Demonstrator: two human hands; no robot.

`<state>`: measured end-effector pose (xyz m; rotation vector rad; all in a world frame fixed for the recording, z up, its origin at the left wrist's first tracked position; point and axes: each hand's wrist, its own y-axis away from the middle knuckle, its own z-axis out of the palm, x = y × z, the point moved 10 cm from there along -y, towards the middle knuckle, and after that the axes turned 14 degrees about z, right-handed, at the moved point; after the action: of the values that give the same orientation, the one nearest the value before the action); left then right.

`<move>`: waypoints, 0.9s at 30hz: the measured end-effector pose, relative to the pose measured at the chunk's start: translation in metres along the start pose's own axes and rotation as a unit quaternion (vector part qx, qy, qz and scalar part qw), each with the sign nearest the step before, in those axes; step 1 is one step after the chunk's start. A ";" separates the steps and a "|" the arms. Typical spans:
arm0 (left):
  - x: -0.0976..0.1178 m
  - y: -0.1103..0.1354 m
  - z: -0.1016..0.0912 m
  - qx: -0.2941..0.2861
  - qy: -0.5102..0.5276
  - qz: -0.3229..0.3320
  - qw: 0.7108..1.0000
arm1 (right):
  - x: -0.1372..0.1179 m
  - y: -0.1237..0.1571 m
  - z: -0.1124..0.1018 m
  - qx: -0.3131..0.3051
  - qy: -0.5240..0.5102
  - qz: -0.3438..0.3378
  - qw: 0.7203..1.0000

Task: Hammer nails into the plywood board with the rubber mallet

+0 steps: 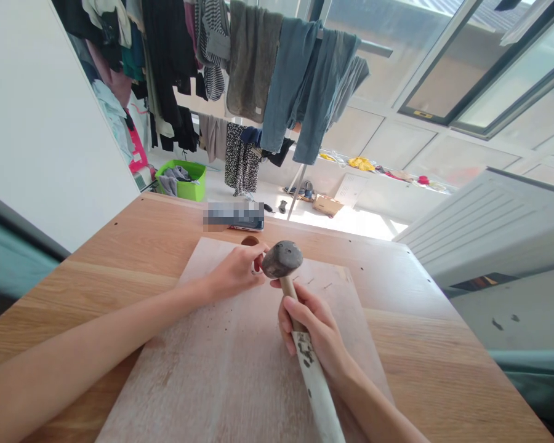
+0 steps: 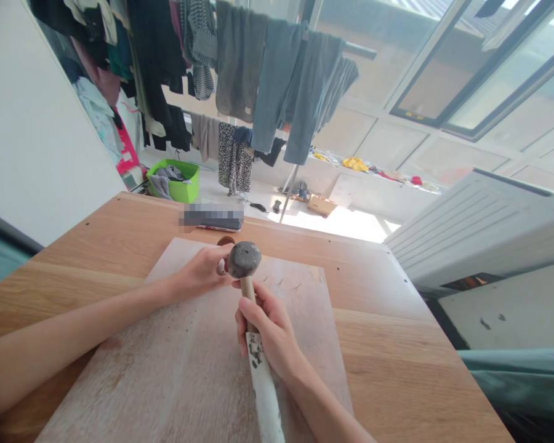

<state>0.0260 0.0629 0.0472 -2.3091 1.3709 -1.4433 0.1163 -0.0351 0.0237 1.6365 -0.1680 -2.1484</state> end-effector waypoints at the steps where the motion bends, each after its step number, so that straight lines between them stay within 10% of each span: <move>1: -0.001 0.000 -0.001 0.003 -0.005 -0.007 1.000 | -0.001 0.000 -0.001 0.004 -0.007 -0.005 1.000; 16: -0.007 0.003 0.007 -0.019 -0.016 -0.004 1.000 | -0.025 0.017 -0.039 0.122 -0.059 -0.084 0.987; 20: 0.031 0.004 0.001 -0.008 -0.167 0.122 0.978 | -0.027 0.017 -0.052 0.159 -0.071 -0.093 0.980; 27: 0.118 0.033 0.059 -0.206 -0.270 0.396 0.853 | -0.024 0.016 -0.055 0.165 -0.081 -0.089 0.979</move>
<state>0.0670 -0.0627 0.0777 -1.6965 2.1550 -0.2482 0.1771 -0.0311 0.0346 1.7037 -0.4659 -2.4989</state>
